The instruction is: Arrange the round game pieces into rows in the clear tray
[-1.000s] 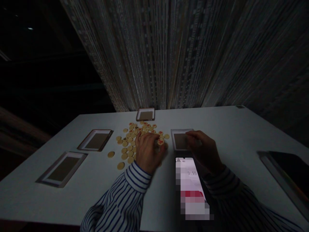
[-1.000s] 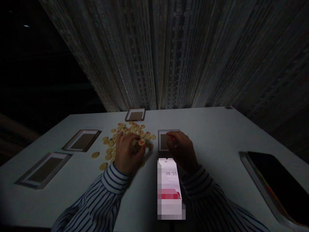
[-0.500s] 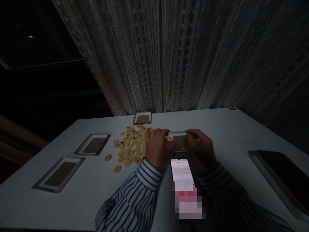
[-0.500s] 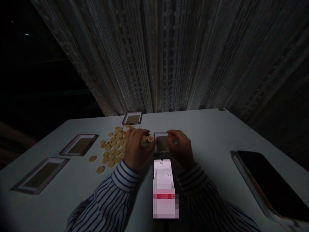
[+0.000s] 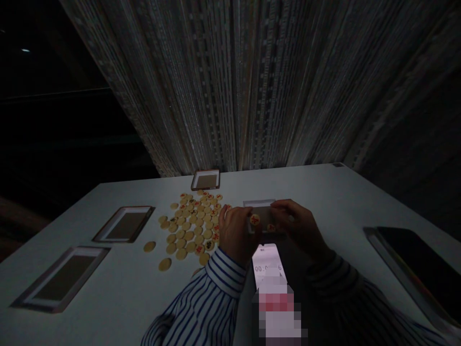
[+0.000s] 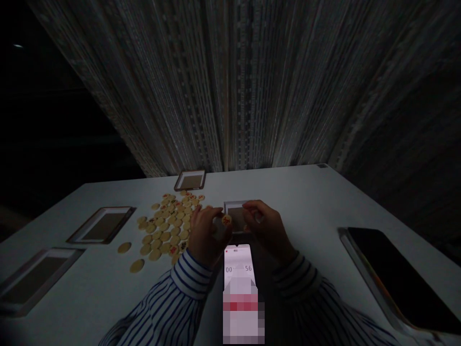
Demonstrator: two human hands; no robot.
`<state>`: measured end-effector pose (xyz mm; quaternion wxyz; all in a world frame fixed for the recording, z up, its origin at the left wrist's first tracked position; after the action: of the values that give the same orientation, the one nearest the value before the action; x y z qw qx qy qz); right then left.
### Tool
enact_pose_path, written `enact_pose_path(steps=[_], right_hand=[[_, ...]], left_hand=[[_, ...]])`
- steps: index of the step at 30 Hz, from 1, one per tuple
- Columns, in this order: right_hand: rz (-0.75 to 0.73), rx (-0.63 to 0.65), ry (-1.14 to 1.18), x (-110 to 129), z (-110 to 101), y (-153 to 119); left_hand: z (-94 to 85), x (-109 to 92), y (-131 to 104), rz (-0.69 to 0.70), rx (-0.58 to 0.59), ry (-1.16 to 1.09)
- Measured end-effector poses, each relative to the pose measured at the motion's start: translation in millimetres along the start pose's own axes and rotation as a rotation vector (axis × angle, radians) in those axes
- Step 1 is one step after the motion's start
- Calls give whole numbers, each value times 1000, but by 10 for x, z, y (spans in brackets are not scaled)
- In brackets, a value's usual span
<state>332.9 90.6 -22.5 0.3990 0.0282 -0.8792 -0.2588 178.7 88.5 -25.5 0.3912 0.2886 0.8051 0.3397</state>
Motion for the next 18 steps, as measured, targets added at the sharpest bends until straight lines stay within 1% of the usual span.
enact_pose_path(steps=[2,5,8,14,18], right_hand=[[-7,94,40,-46,34,-16],[-41,168,94,-84,78,-55],[-32,206,127,-79,109,-87],[60,297,252,-21,143,-113],[37,294,209,-32,140,-118]], left_hand=[[11,-6,-20,6,3,-10],[31,-22,-39,11,-5,-34],[48,-33,-52,7,-8,-63],[59,-30,-91,43,19,-128],[77,-12,-115,51,46,-144]])
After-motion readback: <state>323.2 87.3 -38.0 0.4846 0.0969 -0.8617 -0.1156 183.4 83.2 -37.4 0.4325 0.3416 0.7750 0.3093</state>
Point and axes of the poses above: each hand's wrist, its own y-axis towards the middle knuckle, its own z-axis out of the palm, x = y × z, the point moved 5 cm from there along y, towards the middle knuckle, and after that the axes turned 15 degrees about -y, right-handed, at the moved point
